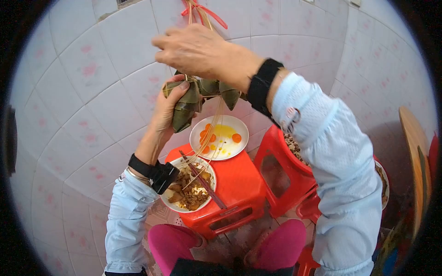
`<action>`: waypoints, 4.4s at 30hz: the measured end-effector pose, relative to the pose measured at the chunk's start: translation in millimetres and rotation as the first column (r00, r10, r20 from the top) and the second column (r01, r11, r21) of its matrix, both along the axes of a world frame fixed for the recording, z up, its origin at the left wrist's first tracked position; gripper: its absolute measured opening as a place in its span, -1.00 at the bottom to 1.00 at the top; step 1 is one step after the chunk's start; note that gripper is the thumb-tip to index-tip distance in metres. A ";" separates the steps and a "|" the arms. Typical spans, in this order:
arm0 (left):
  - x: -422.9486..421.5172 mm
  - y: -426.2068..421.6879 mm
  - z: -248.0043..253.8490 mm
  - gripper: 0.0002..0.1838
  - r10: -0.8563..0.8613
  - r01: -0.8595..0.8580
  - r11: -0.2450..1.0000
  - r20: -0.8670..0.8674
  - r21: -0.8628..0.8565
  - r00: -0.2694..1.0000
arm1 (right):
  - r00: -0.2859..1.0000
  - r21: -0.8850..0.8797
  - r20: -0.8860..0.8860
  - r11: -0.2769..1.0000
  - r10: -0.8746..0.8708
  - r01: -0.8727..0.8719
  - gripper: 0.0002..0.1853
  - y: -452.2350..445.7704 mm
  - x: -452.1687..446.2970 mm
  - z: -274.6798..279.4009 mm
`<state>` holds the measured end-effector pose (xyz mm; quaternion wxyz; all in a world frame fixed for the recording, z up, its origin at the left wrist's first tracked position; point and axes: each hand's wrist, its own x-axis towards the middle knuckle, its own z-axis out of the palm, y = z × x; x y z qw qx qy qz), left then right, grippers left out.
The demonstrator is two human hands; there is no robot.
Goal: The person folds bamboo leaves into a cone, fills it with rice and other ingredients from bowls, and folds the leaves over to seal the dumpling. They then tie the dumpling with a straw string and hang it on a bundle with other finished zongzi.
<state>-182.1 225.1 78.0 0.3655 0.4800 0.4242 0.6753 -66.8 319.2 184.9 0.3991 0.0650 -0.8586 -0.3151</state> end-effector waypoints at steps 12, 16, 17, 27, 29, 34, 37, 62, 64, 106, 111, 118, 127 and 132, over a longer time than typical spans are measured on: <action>-0.6 -38.3 43.1 -0.36 0.068 -0.066 0.997 -0.054 0.024 0.996 | 0.984 -0.586 -0.180 0.803 0.007 -0.113 -0.77 -24.9 -31.5 5.6; -19.0 -43.9 30.0 -0.36 0.102 -0.101 0.995 -0.089 0.018 0.991 | 0.983 -0.919 0.146 0.383 0.109 0.094 -0.84 -35.0 -27.3 30.0; -22.0 -44.4 28.7 -0.38 0.123 -0.123 0.992 -0.075 0.005 0.990 | 0.983 -0.917 0.148 0.387 0.110 0.094 -0.84 -34.4 -30.6 28.9; -27.1 -51.7 9.5 -0.38 0.067 -0.065 0.991 0.015 -0.113 0.998 | 0.938 -0.129 0.042 0.933 0.345 -0.337 -0.54 -45.4 -34.4 24.8; -34.9 -53.0 2.2 -0.41 0.026 -0.010 0.995 0.162 -0.104 0.986 | 0.928 -0.135 -0.040 0.919 0.369 -0.371 -0.47 -32.4 -29.7 6.8; -50.0 -55.8 -5.7 -0.46 0.081 -0.066 0.996 0.289 -0.059 0.954 | 0.927 -0.232 0.349 0.946 -0.138 0.228 -0.54 -14.5 4.1 -38.6; -66.1 -62.8 -12.0 -0.48 0.125 -0.112 0.992 0.330 -0.058 0.936 | 0.975 -0.104 0.208 0.989 -0.077 0.100 -0.79 1.0 31.1 -41.7; 123.8 -182.3 -61.7 -0.46 -0.085 0.082 0.996 0.801 0.045 0.592 | 0.958 -0.855 -0.146 0.456 0.248 -0.248 -0.57 -180.1 141.9 -121.9; 141.9 -180.7 -78.6 -0.46 -0.078 0.135 0.991 0.804 -0.003 0.589 | 0.975 -0.840 -0.094 0.509 0.203 -0.187 -0.56 -187.8 162.6 -137.3; 216.8 -162.2 -130.0 -0.17 -0.224 0.494 0.859 0.769 -0.134 0.598 | 0.891 -0.576 -0.422 -0.808 0.165 -0.123 -0.69 -152.6 254.7 -179.7; 219.4 -161.9 -132.8 -0.21 -0.260 0.516 0.850 0.768 -0.105 0.585 | 0.852 -0.477 -0.512 -0.861 0.108 -0.177 -0.69 -144.8 252.9 -184.8; 223.5 -158.6 -133.1 -0.11 -0.327 0.633 0.768 0.794 -0.093 0.513 | 0.860 -0.421 -0.505 -0.892 0.078 -0.166 -0.76 -127.1 247.7 -191.3; 231.0 -124.3 -138.8 0.00 -0.419 0.727 0.685 0.793 -0.045 0.443 | 0.875 -0.457 -0.481 -0.866 0.050 -0.202 -0.81 -85.8 253.5 -184.5; 235.7 -97.2 -129.9 -0.05 -0.403 0.715 0.694 0.776 -0.086 0.485 | 0.911 -0.534 -0.411 -0.804 -0.025 -0.262 -0.77 -57.2 255.9 -182.4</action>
